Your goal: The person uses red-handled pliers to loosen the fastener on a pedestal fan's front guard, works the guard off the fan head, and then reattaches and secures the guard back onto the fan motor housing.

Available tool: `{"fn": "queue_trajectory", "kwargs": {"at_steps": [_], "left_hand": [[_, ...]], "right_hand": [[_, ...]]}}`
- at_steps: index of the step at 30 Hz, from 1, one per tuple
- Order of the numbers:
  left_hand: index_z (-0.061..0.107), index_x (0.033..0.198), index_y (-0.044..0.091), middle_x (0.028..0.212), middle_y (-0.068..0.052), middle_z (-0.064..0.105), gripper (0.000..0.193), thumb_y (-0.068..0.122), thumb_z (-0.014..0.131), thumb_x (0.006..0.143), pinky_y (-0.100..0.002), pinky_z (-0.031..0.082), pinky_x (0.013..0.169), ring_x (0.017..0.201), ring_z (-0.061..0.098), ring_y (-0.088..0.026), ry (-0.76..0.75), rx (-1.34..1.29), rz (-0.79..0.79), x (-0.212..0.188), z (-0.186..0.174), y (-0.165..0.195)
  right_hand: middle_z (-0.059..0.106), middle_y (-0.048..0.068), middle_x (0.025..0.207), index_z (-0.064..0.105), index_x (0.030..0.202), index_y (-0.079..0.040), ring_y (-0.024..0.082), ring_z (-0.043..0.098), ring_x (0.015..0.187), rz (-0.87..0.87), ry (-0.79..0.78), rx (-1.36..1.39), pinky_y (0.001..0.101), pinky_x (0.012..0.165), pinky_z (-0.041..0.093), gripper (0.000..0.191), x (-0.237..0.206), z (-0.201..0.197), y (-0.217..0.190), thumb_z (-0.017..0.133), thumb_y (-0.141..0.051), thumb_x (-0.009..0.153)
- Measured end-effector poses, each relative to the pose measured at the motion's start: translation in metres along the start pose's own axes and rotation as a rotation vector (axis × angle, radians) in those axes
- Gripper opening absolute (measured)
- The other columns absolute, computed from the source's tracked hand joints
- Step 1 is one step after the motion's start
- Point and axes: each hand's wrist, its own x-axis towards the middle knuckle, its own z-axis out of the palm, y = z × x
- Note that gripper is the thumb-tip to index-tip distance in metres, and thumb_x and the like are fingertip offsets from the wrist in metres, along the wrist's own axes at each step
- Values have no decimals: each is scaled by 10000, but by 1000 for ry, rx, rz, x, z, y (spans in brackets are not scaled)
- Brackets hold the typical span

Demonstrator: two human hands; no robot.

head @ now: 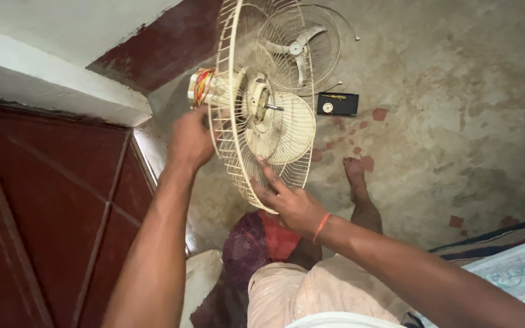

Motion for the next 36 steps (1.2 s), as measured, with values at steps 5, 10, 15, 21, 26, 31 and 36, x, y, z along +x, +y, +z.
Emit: {"fn": "queue_trajectory", "kwargs": {"at_steps": [5,10,15,21,26,31,36], "left_hand": [[762,893,38,762,-38,687,668,666,557,995,-351,493,671,721,598,-149,232,-413,-44,-7,-37,51],[736,836,46,701,-22,638,852,859,481,839,-367,510,644,702,637,-168,132,-175,-21,-7,-65,101],[726,882,4,752,-115,681,888,871,572,763,-428,528,674,745,676,-234,52,19,-75,-12,-79,128],[730,1030,-2,873,-187,744,729,667,692,742,-463,532,729,813,723,-318,47,171,-22,-16,-79,137],[719,1022,-12,878,-195,742,618,551,664,772,-462,537,743,815,727,-307,106,74,-22,-16,-79,138],[725,973,-16,835,-209,733,565,512,651,786,-474,518,721,762,700,-318,149,109,-15,-18,-76,141],[716,985,-9,779,-173,726,549,503,621,813,-487,509,656,706,691,-302,155,98,-57,-23,-75,145]], "right_hand": [[51,177,1707,278,1601,-252,445,636,1196,-266,144,80,437,824,615,1032,5,3,10,791,-54,727],[71,178,1712,300,1590,-204,454,613,1258,-327,202,99,443,881,608,955,16,19,20,789,-41,786],[78,156,1736,372,1527,-237,486,604,1252,-382,339,67,470,968,589,898,16,33,23,817,-42,772],[32,180,1719,316,1586,-245,455,617,1193,-189,69,88,465,939,578,1086,10,16,20,782,50,651],[154,202,1707,263,1619,-201,437,476,1404,-287,205,99,464,1067,488,971,11,-5,-3,783,-118,803],[251,279,1634,162,1607,-10,438,286,1526,-248,376,337,472,1232,280,1053,17,-22,-42,818,-316,842],[360,334,1574,190,1590,-3,471,397,1458,-113,634,340,453,1183,361,1022,30,-27,-78,833,-275,844]]}}
